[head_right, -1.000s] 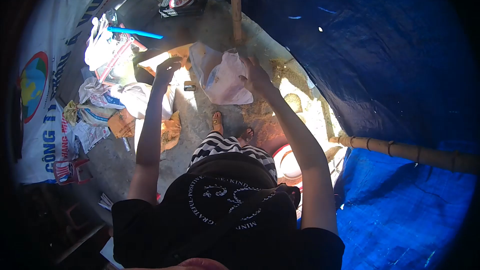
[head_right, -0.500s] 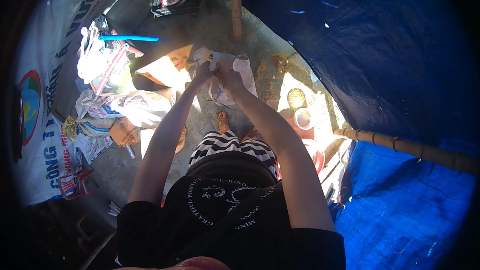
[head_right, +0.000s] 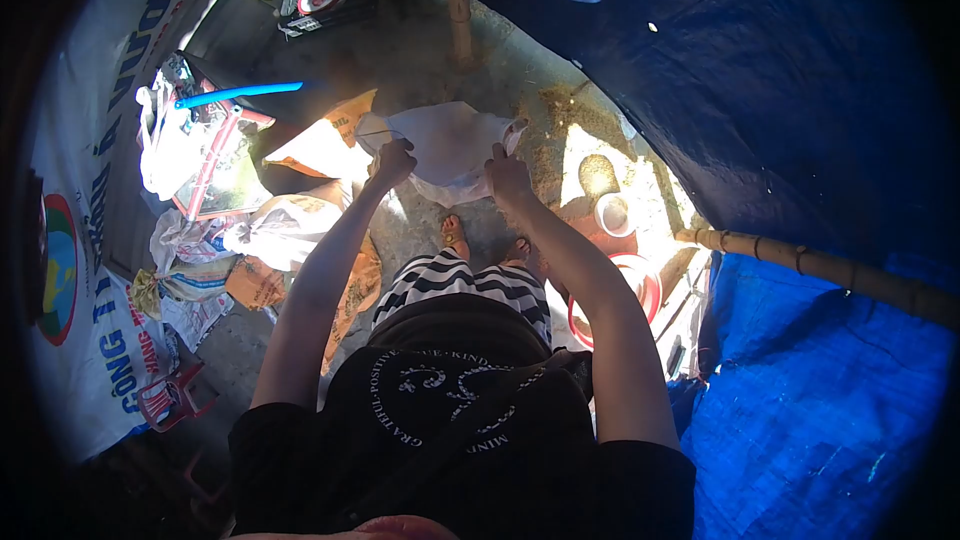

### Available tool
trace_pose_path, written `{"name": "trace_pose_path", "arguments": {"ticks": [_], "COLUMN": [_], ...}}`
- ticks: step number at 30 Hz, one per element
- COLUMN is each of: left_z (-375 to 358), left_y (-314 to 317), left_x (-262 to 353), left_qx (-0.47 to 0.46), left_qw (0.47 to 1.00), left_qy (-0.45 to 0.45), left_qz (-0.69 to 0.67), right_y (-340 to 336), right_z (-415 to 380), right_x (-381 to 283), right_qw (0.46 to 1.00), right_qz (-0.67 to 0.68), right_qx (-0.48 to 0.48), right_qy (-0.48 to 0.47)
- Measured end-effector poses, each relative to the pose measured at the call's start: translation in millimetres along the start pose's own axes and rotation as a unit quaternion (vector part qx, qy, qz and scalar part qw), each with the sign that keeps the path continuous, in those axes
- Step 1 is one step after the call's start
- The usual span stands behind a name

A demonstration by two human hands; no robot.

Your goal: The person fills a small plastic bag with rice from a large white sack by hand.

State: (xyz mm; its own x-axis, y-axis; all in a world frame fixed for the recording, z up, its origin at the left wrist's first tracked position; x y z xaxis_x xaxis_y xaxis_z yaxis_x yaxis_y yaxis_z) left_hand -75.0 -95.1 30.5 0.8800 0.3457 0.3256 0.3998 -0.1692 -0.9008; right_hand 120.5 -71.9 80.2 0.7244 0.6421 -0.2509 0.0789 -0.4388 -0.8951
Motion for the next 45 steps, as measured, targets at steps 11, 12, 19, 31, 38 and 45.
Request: {"name": "trace_pose_path", "arguments": {"ticks": [11,12,19,31,38,45], "left_z": [-53,-54,-61,-60,-61,-34], "left_y": [26,47,86,60,38,30], "left_x": [119,113,65,8,19,4], "left_qx": [-0.154,-0.220,-0.178,-0.236,-0.117,-0.020], "left_qw": [0.920,0.907,0.880,0.862,0.908,0.970], "left_qy": [0.252,0.231,0.194,0.221,0.270,0.153], "left_qz": [0.257,0.274,0.394,0.390,0.297,0.185], "right_y": [-5,-1,-6,-40,-55,-53], "right_z": [-31,-31,-34,-10,-36,-40], "right_x": [-23,-25,-25,-2,49,53], "right_qw": [0.997,0.997,0.995,0.981,0.929,0.952], "right_qz": [0.059,0.057,0.099,0.133,0.277,0.207], "right_qx": [0.021,0.019,0.027,0.139,0.155,0.185], "right_qy": [-0.054,-0.053,0.019,0.021,0.193,0.130]}}
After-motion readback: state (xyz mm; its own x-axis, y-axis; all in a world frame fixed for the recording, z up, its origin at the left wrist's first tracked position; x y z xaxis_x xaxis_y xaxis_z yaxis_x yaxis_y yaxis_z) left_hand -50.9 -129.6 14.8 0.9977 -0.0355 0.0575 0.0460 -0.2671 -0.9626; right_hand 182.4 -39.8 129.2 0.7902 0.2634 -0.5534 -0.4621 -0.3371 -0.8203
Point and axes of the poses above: each hand's wrist, its own z-axis towards the middle knuckle, its own y-axis out of the palm, x = y × z, the point moved 9 cm from there along z, towards the middle knuckle, and after that the axes turned 11 degrees about z, right-handed, at the moved point
